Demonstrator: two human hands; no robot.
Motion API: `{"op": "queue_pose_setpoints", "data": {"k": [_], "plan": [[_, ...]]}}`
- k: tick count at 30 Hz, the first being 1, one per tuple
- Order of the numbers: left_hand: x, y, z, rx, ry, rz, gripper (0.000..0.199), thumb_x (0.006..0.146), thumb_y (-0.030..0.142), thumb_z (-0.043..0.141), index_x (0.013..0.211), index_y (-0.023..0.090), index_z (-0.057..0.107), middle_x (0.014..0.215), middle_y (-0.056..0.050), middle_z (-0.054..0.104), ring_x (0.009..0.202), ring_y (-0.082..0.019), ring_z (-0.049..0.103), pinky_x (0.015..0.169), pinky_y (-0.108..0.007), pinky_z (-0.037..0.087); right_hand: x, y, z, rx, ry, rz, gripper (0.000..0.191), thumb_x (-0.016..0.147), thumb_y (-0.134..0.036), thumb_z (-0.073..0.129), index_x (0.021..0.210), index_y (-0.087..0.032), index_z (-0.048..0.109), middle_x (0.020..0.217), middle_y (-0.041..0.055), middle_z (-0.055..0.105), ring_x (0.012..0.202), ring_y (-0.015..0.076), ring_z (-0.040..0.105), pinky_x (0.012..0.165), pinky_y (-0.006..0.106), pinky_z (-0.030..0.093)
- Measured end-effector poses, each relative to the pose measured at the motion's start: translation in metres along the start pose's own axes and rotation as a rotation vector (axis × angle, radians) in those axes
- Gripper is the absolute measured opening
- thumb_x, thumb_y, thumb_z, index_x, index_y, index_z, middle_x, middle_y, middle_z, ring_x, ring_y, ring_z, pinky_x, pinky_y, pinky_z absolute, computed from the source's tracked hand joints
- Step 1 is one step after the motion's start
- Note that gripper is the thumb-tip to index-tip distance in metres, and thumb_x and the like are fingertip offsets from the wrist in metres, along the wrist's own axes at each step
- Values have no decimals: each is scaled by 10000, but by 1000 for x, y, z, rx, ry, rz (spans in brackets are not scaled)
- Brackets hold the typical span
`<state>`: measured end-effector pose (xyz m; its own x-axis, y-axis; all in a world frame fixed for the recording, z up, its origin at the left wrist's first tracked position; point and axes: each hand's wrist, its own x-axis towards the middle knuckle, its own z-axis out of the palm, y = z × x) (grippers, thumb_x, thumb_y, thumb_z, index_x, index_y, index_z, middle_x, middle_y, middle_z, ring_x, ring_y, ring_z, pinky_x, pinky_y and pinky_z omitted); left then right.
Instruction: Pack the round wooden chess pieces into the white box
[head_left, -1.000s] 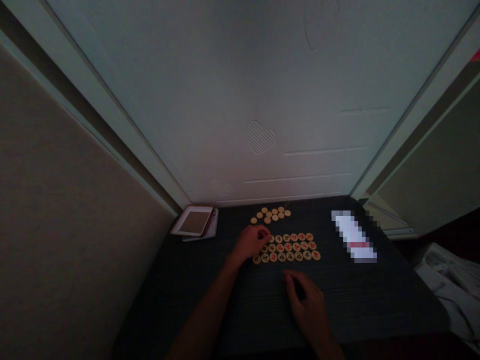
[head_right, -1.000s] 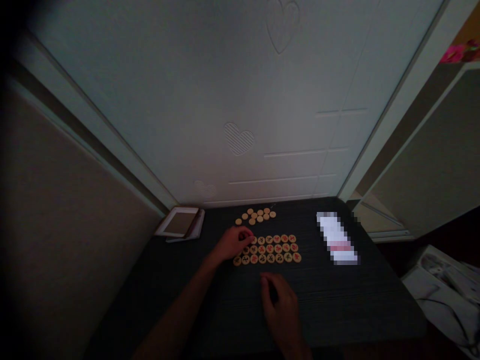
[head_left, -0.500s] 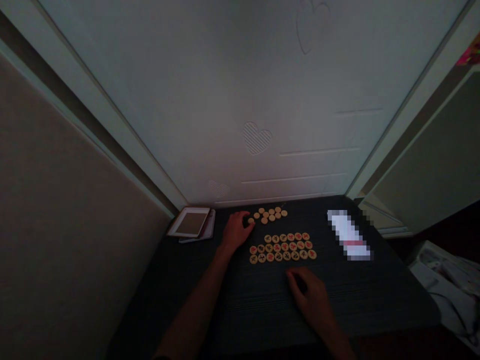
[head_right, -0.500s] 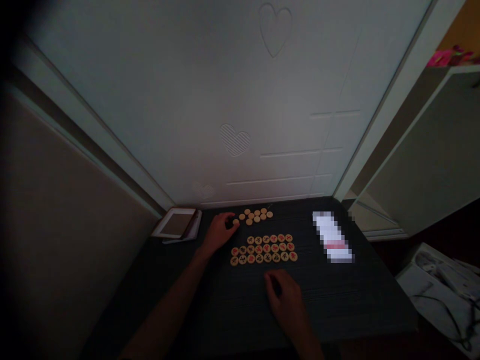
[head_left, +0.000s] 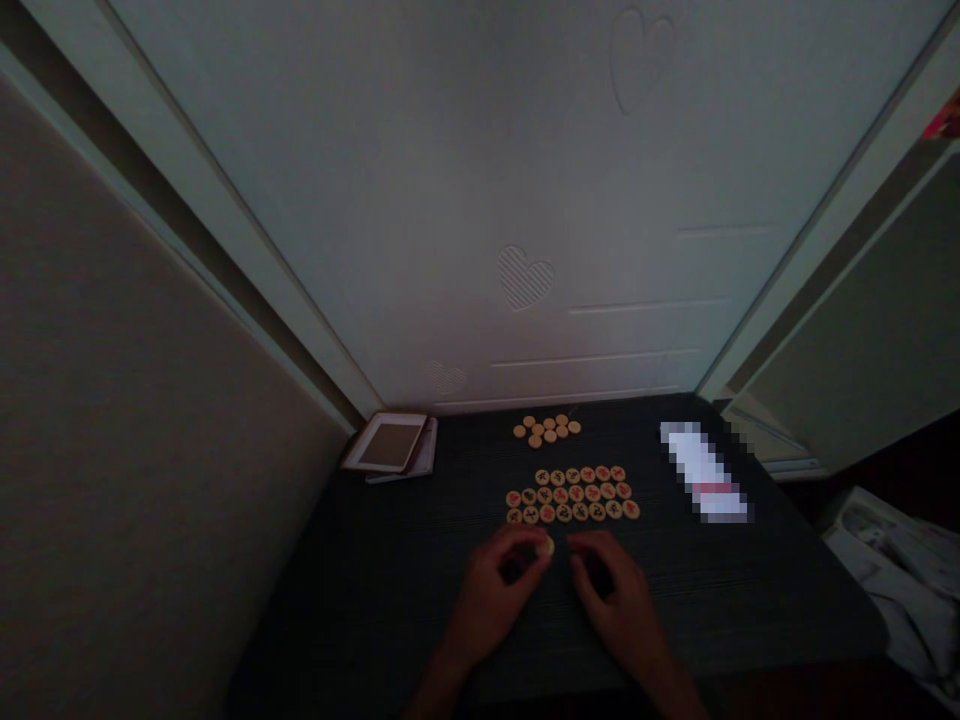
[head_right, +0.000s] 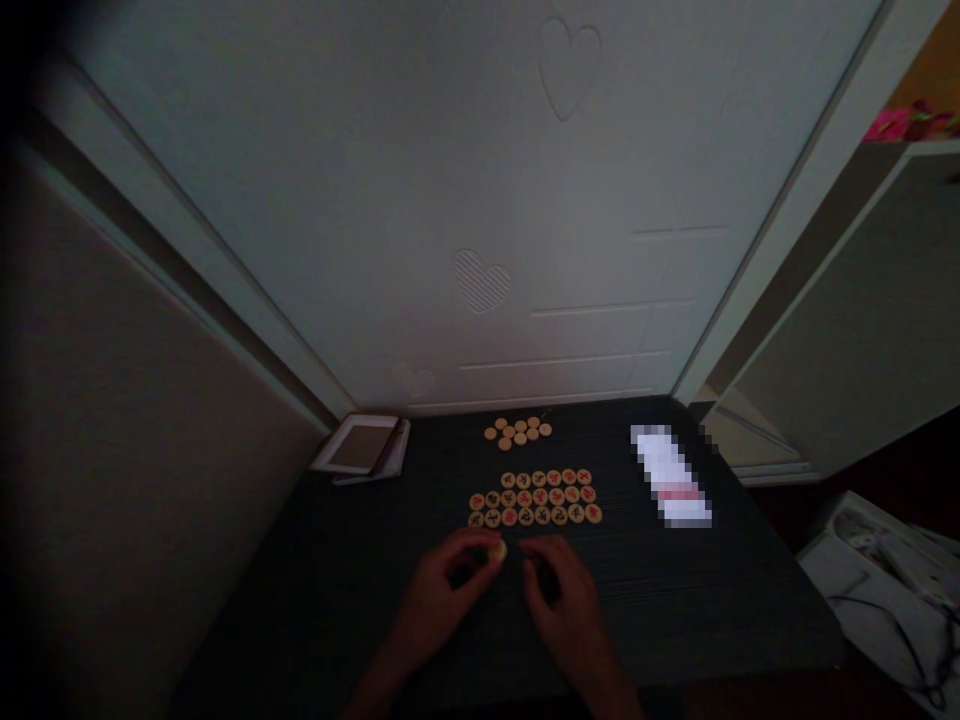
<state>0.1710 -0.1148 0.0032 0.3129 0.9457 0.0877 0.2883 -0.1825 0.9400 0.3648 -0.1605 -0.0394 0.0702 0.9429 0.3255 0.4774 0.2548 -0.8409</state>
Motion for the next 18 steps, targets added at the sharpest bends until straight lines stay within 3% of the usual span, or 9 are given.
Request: {"op": "queue_pose_setpoints", "data": {"k": [6,10,14,18], "plan": [[-17,-11,20,-135,11,-90,191,920,349,686,1058,251,773,1122,-55,781,1020,-234,729,895,-329,589,-3,-7,14,61,-81,-102,241,919,-171,572,1117,-267,671,1122,64,690,1058,206,684,926,318,564],[-18,-12,20,-64,-5,-78,193,937,381,664,1055,277,776,1085,-31,793,999,-231,737,925,-335,581,-3,-6,15,46,-69,-59,170,918,-210,600,1061,-254,682,1076,68,690,1017,212,688,892,317,569],[-20,-17,22,-1,-9,-91,220,962,393,624,1115,300,751,1090,-11,792,1007,-225,738,949,-331,572,-2,-8,13,43,-84,26,115,934,-279,618,1020,-242,684,931,39,707,839,189,694,761,281,568],[-22,-22,24,17,31,-90,235,982,367,587,1163,306,725,1147,-8,776,1063,-221,724,976,-329,558,-1,-12,12,50,-84,106,193,960,-394,612,1041,-236,689,921,38,732,818,189,705,756,278,567]]}}
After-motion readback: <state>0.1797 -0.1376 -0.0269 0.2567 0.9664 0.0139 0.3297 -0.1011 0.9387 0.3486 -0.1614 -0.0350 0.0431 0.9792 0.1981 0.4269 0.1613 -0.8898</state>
